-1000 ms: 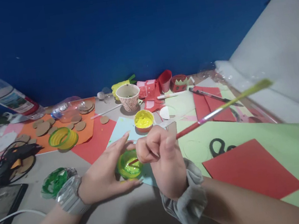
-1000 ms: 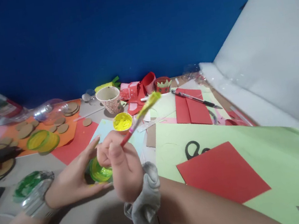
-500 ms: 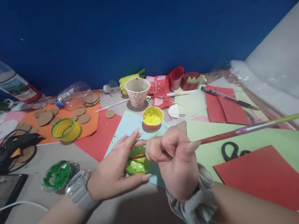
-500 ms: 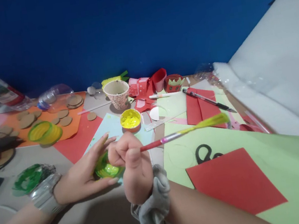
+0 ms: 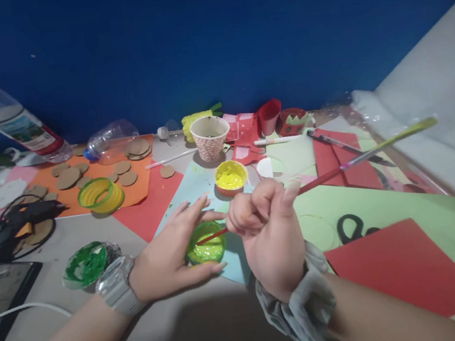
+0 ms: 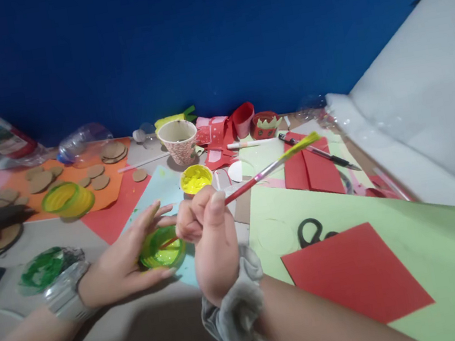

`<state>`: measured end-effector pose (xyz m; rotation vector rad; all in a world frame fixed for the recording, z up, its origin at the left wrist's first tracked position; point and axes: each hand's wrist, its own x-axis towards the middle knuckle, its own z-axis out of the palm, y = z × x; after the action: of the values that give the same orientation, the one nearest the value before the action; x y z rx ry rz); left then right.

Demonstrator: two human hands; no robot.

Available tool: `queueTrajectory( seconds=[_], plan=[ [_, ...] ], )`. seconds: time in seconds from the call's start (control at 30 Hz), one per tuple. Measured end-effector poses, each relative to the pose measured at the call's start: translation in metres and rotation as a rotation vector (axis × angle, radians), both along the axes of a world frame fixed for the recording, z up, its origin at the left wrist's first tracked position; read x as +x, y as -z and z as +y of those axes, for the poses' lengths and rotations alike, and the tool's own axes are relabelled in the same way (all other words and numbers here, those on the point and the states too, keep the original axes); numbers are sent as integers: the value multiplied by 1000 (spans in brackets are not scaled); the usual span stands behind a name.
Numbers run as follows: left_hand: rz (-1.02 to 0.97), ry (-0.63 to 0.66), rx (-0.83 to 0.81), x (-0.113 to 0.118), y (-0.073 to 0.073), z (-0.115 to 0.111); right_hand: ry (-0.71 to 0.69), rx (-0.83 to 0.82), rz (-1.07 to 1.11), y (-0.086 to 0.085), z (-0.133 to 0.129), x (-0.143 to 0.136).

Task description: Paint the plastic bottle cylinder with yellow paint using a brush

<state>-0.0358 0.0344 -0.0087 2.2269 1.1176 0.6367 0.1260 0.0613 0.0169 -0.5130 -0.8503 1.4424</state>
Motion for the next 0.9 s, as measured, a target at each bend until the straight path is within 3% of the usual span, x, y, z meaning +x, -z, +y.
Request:
queueTrajectory(
  seconds=[0.33, 0.67, 0.73, 0.8, 0.9],
  plan=[
    [64, 23, 34, 0, -3, 2, 28, 68, -94, 13, -19, -6],
    [48, 10, 12, 2, -5, 2, 42, 46, -91, 17, -17, -4],
    [48, -2, 18, 1, -4, 1, 85, 92, -188, 16, -11, 3],
    [51, -8, 24, 0, -4, 0, 149, 224, -424, 12, -3, 13],
    [49, -7, 35, 0, -2, 1, 82, 394, -801, 0, 7, 31]
  ],
)
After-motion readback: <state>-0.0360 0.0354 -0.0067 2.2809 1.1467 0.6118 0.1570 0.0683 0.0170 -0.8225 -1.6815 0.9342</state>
